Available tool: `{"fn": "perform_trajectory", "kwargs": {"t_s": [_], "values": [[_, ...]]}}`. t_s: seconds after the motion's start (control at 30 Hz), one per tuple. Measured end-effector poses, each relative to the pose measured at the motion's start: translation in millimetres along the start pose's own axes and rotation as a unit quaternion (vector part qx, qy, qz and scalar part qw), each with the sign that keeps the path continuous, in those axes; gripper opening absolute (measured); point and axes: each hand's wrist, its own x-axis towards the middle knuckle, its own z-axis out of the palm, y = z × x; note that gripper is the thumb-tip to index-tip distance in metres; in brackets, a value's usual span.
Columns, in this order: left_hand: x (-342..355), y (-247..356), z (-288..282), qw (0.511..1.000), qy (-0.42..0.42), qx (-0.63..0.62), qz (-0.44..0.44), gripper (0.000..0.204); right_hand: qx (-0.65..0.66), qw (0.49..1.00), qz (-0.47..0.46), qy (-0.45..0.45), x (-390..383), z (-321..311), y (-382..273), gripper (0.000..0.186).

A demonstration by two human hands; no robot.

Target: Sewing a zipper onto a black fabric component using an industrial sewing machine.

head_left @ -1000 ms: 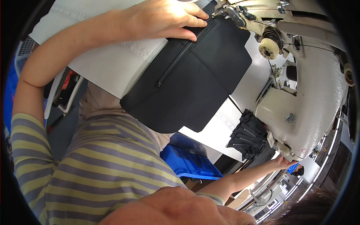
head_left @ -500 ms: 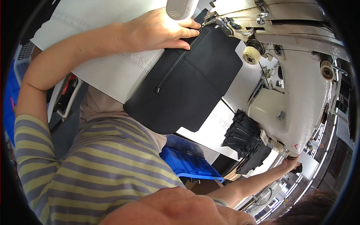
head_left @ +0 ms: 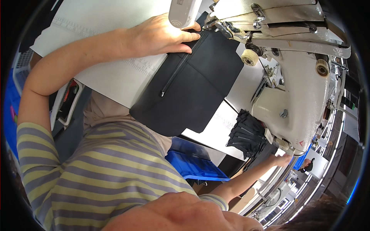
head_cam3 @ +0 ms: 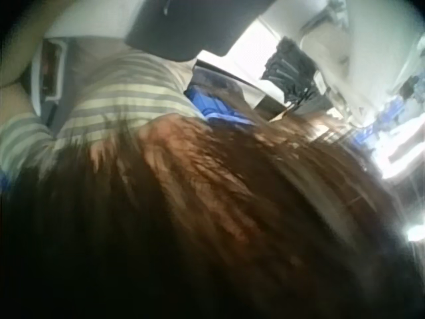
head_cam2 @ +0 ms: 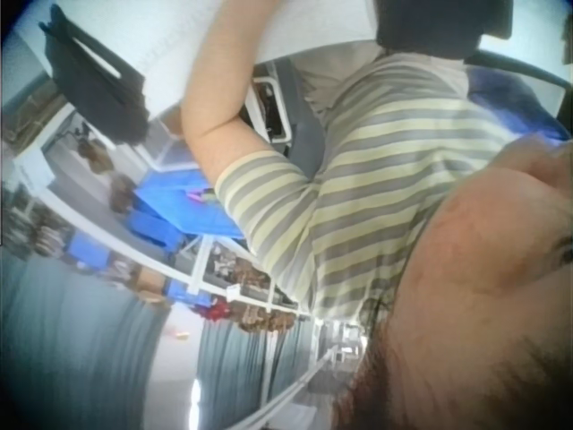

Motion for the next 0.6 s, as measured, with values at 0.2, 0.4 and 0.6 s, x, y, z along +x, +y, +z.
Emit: {"fn": "perform_trajectory", "kwargs": {"t_s": [0.2,0.4,0.6], "values": [[-2,4,-2,1.000,0.003,0.018,-0.003,0.038,-0.059,0.886,-0.380,-0.258,-249,44,-159,0.031],[-1,2,6,0.999,0.024,0.037,0.007,0.039,0.058,0.661,-0.483,-0.571,-381,155,-182,0.034],[-5,-3,7,0.999,0.045,0.003,0.012,0.040,0.079,0.656,-0.532,-0.530,-391,171,-174,0.035]]}}
